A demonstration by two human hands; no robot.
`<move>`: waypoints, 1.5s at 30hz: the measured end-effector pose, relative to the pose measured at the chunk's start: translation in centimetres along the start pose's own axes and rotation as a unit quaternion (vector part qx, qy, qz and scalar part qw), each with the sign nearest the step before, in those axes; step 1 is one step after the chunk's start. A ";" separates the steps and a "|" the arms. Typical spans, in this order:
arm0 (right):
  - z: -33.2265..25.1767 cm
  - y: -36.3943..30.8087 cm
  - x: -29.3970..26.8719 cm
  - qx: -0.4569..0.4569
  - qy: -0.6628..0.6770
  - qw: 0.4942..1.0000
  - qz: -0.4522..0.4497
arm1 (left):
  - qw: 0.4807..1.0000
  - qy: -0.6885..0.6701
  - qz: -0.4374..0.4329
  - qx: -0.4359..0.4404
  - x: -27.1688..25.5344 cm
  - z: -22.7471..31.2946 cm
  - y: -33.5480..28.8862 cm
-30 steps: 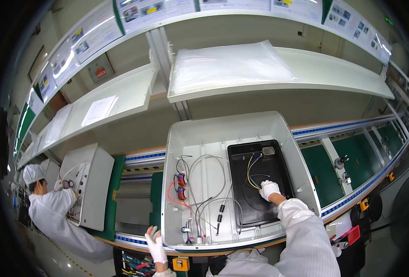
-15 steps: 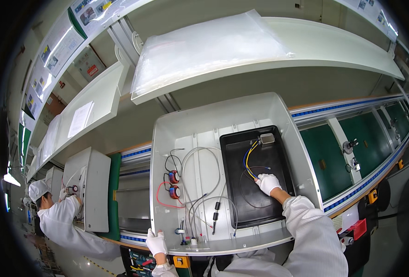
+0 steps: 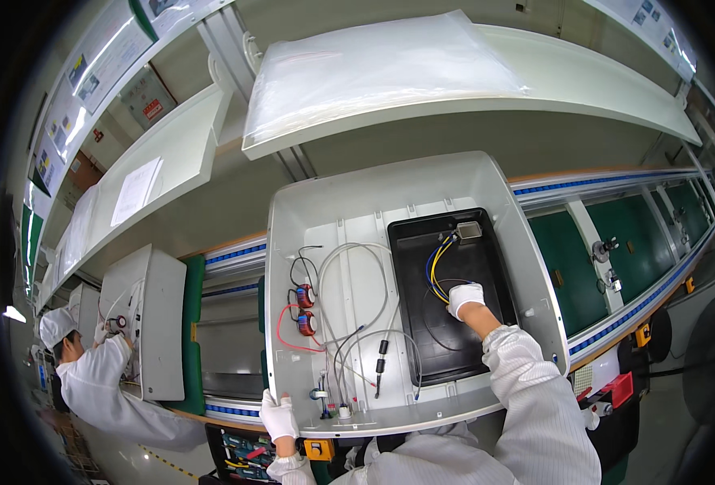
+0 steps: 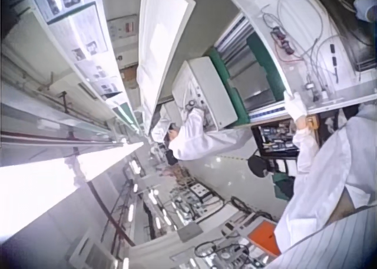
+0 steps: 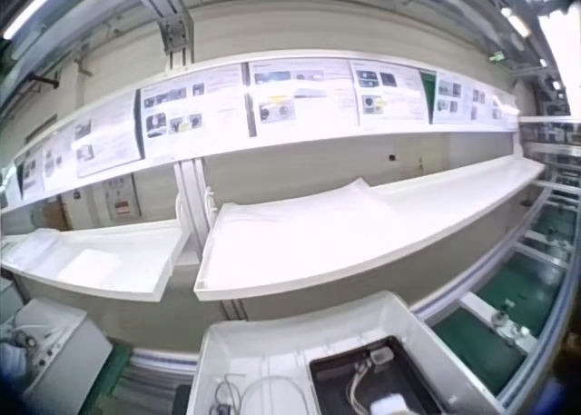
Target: Wiring and assembling components inside a large white enclosure on an industrial production line.
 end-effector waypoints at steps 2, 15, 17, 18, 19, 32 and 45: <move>0.3 0.8 -1.3 0.002 0.038 0.999 0.026 | 0.999 -0.032 -0.001 0.014 -0.1 0.3 0.1; 4.9 11.0 -9.8 0.020 0.042 0.986 0.157 | 0.999 -0.051 0.011 -0.012 0.0 0.4 0.3; 5.3 12.3 -10.0 0.039 -0.009 0.995 0.092 | 0.999 -0.032 0.028 0.010 0.0 0.6 0.3; 5.5 12.9 -10.3 0.038 -0.056 0.996 0.064 | 0.999 -0.016 0.033 0.001 -0.1 0.5 0.4; 5.8 13.1 -10.2 0.026 -0.077 0.996 0.035 | 1.000 -0.008 0.011 -0.020 -0.1 0.3 0.4; 4.5 3.5 -1.3 0.024 0.301 0.953 0.023 | 0.999 -0.048 0.016 -0.003 0.1 -0.2 0.5; -1.7 -5.4 -2.6 -0.120 0.132 0.982 0.058 | 0.999 -0.014 0.000 0.052 -0.8 0.2 0.5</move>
Point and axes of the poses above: each hand's wrist, its own y-axis towards the middle knuckle, its own x-axis out of the palm, z = x × y, the point moved 4 cm from there along y, towards the middle knuckle, and after that the axes turned 11 degrees about y, right-handed, at the moved point
